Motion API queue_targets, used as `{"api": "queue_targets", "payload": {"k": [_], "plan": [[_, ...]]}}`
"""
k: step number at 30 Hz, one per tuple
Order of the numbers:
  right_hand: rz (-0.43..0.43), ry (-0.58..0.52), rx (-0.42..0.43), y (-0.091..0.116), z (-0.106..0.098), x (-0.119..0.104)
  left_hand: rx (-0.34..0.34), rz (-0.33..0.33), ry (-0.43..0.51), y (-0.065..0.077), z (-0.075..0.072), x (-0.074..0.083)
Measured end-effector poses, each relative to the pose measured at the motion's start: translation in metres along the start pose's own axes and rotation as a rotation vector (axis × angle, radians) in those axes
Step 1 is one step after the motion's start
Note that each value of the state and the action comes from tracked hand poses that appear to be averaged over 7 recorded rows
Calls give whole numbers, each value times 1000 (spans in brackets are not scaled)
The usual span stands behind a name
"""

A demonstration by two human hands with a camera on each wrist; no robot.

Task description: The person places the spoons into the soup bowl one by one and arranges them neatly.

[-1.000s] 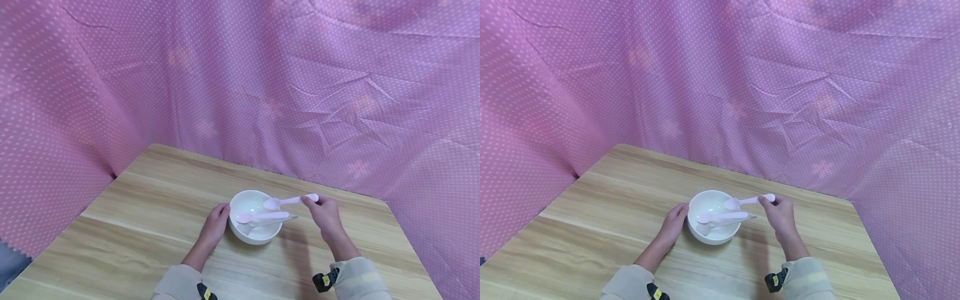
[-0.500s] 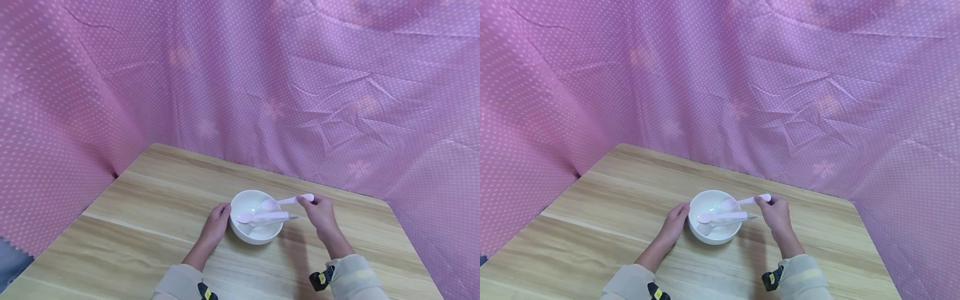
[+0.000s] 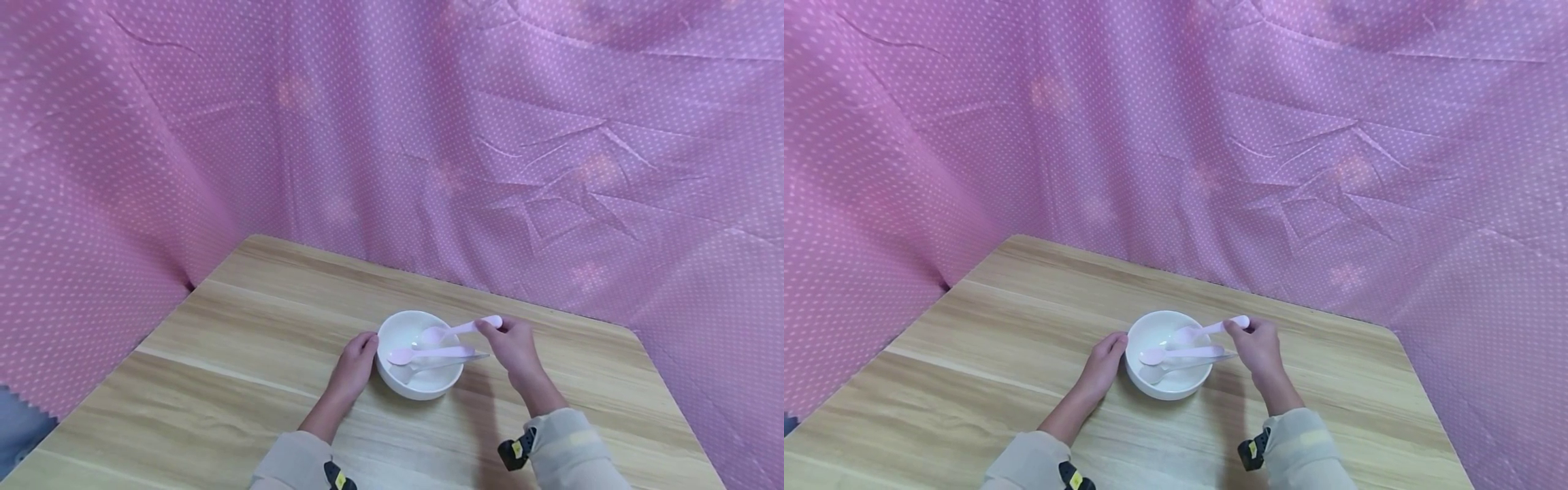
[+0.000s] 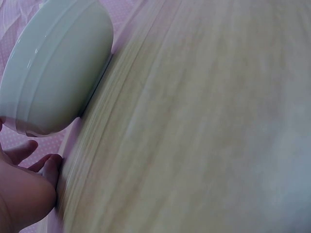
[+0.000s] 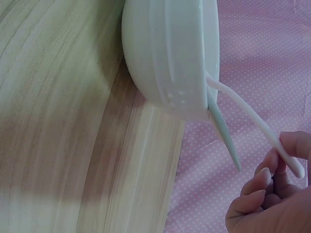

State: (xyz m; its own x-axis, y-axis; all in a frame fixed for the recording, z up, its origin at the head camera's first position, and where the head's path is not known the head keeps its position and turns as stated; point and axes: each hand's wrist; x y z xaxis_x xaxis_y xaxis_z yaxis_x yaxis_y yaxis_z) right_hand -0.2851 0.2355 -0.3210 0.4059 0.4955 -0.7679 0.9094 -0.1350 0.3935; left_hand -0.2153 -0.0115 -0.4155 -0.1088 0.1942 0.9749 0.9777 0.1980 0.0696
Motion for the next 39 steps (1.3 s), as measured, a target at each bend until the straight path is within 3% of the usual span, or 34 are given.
{"api": "queue_targets", "payload": {"k": [29,39], "plan": [[28,26,-40,-12,26,-4,3,16,-26,0,0,1],[42,36,-48,-15,34,-6,-2,-6,-15,1,-1,2]]}}
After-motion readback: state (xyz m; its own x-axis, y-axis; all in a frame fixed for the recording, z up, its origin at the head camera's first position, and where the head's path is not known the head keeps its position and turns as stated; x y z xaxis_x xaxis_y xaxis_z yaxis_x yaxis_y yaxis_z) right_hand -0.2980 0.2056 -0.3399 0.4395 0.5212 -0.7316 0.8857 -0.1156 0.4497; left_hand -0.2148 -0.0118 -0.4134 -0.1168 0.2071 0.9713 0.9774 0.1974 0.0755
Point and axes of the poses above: each hand's wrist, its own y-axis away from the middle knuckle, its own z-axis out of the palm, x = y × z, and after that the axes turned 10 degrees about z, right-handed
